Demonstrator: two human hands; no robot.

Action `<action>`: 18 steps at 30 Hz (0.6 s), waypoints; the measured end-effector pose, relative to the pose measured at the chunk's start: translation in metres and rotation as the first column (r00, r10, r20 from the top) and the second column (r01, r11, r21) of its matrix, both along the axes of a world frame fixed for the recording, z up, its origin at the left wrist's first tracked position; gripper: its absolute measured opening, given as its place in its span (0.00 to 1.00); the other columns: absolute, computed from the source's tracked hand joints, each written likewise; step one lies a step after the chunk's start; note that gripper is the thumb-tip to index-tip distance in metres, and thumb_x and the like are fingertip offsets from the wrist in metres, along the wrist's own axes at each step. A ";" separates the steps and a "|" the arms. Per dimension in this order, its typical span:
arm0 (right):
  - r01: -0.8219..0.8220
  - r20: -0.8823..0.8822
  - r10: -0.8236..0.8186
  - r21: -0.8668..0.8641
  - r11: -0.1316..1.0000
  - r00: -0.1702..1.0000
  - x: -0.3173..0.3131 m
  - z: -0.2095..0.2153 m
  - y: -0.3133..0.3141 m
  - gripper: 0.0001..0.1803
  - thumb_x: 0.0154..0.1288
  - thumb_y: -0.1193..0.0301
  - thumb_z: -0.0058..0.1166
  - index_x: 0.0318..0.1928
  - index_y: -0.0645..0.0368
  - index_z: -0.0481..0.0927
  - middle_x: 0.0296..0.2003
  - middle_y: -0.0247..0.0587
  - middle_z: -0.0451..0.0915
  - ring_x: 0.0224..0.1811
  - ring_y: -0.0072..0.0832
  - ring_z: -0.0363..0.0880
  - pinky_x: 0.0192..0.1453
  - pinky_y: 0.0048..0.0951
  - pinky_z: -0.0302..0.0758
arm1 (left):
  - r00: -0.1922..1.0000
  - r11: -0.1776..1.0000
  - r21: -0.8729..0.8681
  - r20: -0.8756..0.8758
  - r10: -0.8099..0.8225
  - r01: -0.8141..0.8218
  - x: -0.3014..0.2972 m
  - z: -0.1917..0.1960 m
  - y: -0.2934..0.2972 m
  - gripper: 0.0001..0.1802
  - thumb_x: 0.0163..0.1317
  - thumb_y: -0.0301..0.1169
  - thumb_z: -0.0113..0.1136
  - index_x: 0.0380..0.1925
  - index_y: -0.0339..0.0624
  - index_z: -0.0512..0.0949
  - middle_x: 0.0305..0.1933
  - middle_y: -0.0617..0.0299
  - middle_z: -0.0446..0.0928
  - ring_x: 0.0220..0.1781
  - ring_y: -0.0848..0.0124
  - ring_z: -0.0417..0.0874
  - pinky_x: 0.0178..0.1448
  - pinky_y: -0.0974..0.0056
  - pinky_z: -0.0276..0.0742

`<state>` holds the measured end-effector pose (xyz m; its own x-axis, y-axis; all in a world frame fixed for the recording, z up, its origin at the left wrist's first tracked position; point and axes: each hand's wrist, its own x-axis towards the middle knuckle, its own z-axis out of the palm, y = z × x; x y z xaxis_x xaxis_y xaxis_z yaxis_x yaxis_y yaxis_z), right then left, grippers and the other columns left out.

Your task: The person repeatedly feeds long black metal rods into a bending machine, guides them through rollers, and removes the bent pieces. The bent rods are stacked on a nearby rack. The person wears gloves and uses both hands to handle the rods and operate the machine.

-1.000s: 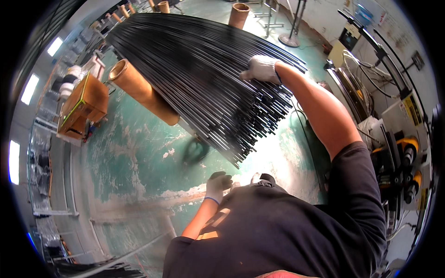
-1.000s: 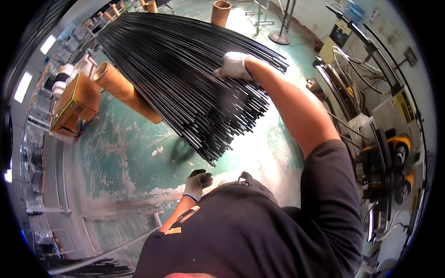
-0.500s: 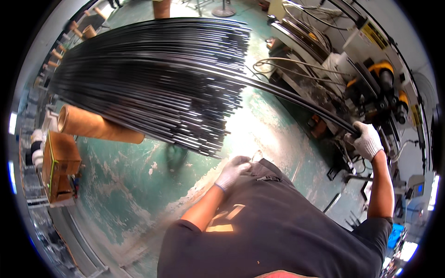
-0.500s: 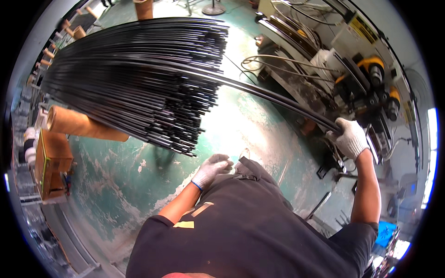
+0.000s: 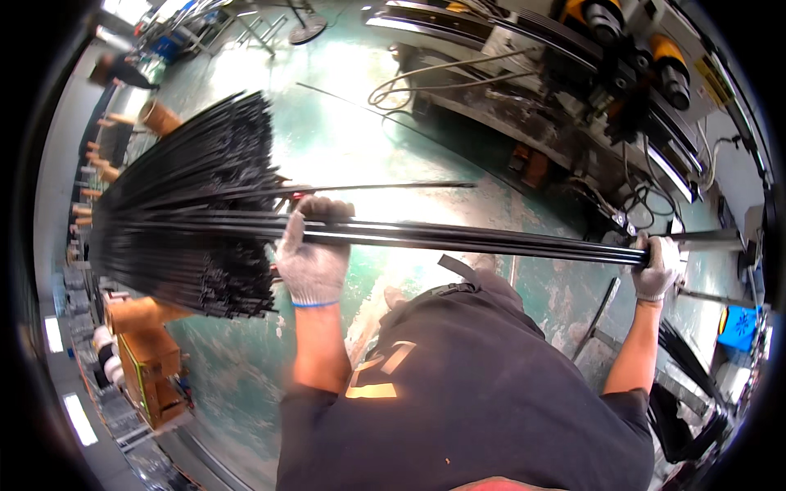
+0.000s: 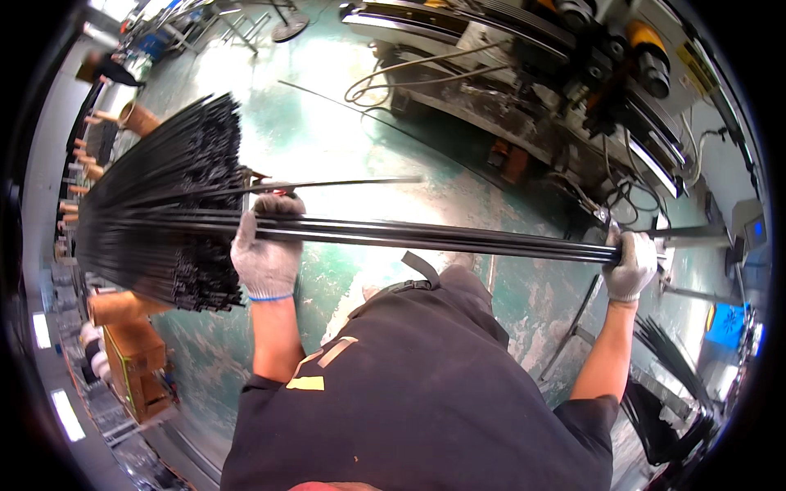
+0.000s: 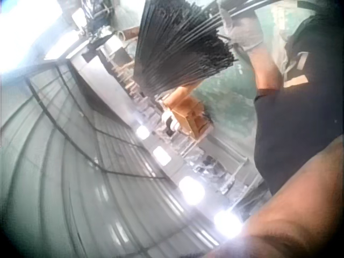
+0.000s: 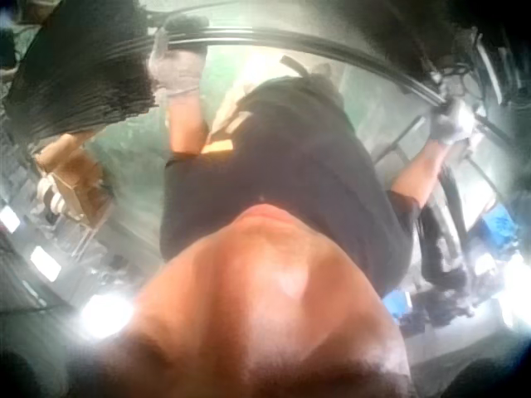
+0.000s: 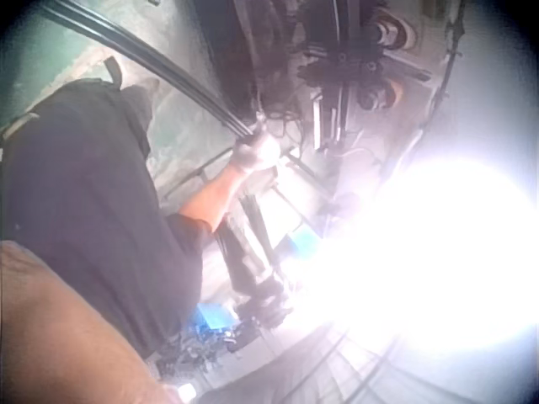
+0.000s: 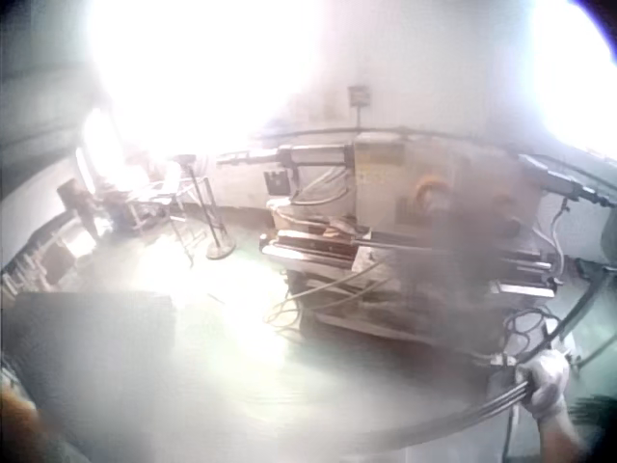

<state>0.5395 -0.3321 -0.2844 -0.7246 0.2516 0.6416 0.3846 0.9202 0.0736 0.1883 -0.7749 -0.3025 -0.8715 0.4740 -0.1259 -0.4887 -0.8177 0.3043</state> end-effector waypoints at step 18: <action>0.581 -0.118 -0.634 -0.304 0.755 0.764 0.102 -0.120 0.248 0.13 0.64 0.68 0.67 0.45 0.62 0.83 0.47 0.50 0.85 0.56 0.49 0.80 0.64 0.45 0.74 | 0.890 0.959 -0.271 -0.410 -0.198 0.088 -0.012 0.183 0.243 0.13 0.73 0.27 0.59 0.52 0.29 0.77 0.43 0.54 0.82 0.49 0.59 0.84 0.75 0.44 0.73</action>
